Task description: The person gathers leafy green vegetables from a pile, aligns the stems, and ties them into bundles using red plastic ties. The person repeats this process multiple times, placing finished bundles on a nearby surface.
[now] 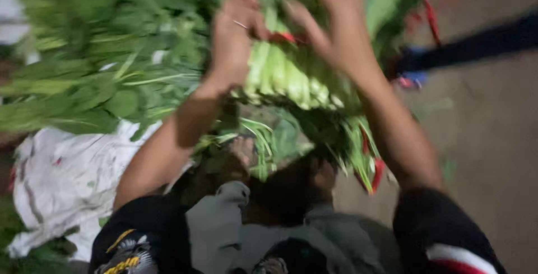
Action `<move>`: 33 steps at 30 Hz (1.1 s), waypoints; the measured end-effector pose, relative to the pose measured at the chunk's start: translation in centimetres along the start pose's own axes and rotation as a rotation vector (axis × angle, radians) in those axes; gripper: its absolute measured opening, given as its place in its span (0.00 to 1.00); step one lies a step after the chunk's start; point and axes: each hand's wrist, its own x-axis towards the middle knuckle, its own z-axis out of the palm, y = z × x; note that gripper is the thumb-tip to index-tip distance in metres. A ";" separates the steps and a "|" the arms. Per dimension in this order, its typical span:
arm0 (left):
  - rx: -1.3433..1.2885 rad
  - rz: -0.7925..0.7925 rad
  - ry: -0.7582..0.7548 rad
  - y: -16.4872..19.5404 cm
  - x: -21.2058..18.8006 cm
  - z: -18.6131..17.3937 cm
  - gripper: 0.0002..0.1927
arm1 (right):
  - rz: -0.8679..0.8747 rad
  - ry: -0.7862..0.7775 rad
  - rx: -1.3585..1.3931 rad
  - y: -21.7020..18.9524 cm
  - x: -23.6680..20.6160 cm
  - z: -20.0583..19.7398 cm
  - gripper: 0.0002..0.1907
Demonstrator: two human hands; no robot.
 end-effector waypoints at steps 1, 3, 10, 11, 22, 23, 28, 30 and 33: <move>-0.044 0.009 -0.025 1.2 -0.3 -0.3 0.08 | 0.019 -0.066 -0.142 -1.0 -1.9 -0.2 0.29; -0.153 -0.052 -0.120 3.0 -1.5 0.0 0.10 | -0.021 -0.155 -0.362 -3.0 -5.6 -0.5 0.41; 0.078 -0.145 -0.164 6.5 -1.5 4.6 0.12 | 0.134 -0.413 -0.233 -3.6 -7.5 -1.9 0.48; 0.113 -0.157 -0.225 6.8 -0.8 5.0 0.11 | 0.169 -0.455 -0.284 -3.6 -7.2 -2.0 0.47; 0.388 0.201 -0.387 9.1 2.4 2.4 0.13 | -0.060 -0.031 0.051 -5.7 3.6 -4.2 0.29; 0.445 0.257 -0.414 9.2 2.3 2.2 0.14 | -0.089 -0.050 -0.063 -6.2 4.4 -3.8 0.25; 0.515 0.398 -0.422 8.1 3.1 2.3 0.21 | -0.016 -0.027 0.445 -7.9 7.0 -2.8 0.26; 0.742 0.641 -0.337 7.2 3.6 2.8 0.19 | 0.069 0.070 0.739 -8.0 7.6 -2.6 0.34; 0.258 0.419 -0.450 5.6 3.8 3.4 0.18 | 0.646 0.248 1.081 -7.8 7.8 -2.5 0.30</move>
